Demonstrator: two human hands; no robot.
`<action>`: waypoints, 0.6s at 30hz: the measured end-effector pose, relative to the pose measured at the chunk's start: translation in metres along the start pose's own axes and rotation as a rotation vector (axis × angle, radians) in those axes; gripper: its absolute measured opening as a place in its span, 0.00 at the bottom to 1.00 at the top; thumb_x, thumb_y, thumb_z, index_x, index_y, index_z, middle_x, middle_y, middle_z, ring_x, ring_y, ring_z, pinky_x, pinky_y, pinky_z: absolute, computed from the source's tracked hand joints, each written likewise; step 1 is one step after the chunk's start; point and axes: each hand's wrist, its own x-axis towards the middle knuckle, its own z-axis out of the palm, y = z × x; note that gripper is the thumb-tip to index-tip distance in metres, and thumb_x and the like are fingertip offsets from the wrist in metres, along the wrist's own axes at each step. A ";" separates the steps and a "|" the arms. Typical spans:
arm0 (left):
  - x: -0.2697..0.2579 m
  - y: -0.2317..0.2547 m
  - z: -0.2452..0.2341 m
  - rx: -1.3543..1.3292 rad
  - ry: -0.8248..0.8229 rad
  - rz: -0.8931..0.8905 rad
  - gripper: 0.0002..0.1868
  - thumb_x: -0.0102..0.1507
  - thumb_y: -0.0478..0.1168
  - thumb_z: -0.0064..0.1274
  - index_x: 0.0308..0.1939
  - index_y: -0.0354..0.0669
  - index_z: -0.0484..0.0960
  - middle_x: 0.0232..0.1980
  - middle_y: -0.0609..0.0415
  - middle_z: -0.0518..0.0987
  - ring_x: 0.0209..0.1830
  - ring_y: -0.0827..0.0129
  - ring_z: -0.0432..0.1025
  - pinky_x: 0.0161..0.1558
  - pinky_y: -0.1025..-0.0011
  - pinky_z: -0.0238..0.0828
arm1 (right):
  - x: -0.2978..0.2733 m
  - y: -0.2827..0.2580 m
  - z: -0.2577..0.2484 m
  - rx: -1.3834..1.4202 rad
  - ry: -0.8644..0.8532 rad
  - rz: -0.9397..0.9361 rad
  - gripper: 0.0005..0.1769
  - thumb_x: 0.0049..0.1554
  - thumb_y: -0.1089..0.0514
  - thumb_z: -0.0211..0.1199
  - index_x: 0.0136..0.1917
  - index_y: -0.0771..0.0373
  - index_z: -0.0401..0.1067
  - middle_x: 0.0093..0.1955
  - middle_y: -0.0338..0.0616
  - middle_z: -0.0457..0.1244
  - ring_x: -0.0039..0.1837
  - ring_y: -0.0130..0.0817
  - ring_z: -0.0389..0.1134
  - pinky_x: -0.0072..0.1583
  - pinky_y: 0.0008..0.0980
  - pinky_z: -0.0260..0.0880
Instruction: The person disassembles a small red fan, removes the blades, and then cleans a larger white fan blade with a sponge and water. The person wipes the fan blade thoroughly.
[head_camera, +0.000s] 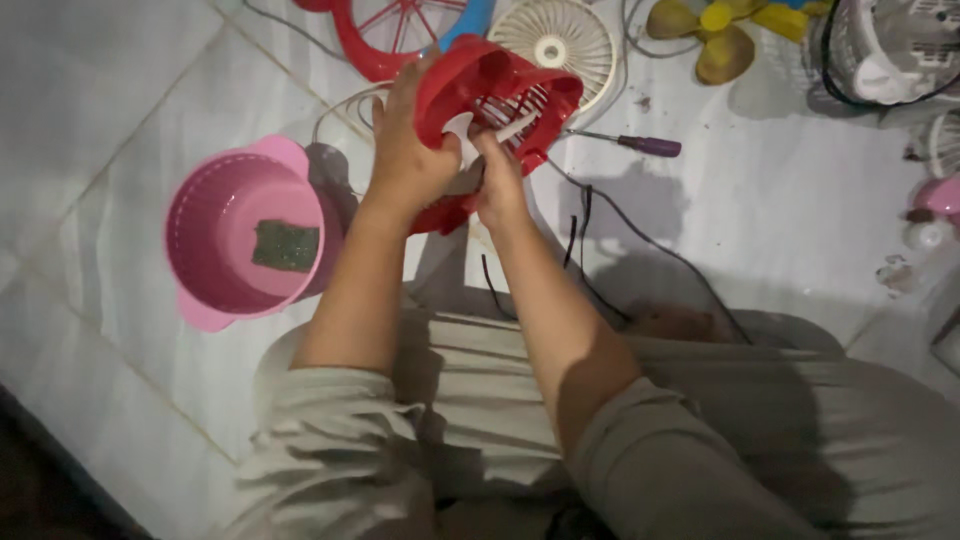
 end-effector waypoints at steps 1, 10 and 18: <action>-0.002 -0.002 0.000 -0.001 0.017 -0.023 0.42 0.55 0.32 0.55 0.75 0.41 0.63 0.75 0.41 0.66 0.76 0.47 0.60 0.72 0.43 0.49 | 0.001 0.002 -0.003 0.019 -0.019 0.052 0.23 0.59 0.53 0.64 0.64 0.68 0.71 0.64 0.49 0.65 0.68 0.44 0.64 0.68 0.43 0.64; -0.003 0.008 0.013 0.084 0.056 -0.073 0.39 0.54 0.35 0.54 0.72 0.45 0.66 0.72 0.47 0.68 0.74 0.48 0.61 0.69 0.42 0.56 | 0.007 -0.001 -0.003 0.019 0.052 0.187 0.26 0.59 0.46 0.61 0.64 0.65 0.71 0.64 0.46 0.66 0.66 0.41 0.65 0.67 0.44 0.65; -0.001 0.015 0.002 -0.038 0.073 -0.070 0.35 0.53 0.32 0.51 0.67 0.42 0.71 0.66 0.42 0.73 0.69 0.42 0.66 0.66 0.40 0.56 | -0.015 -0.016 0.003 -0.130 0.052 0.110 0.25 0.58 0.48 0.63 0.64 0.64 0.72 0.59 0.43 0.68 0.59 0.36 0.68 0.61 0.41 0.68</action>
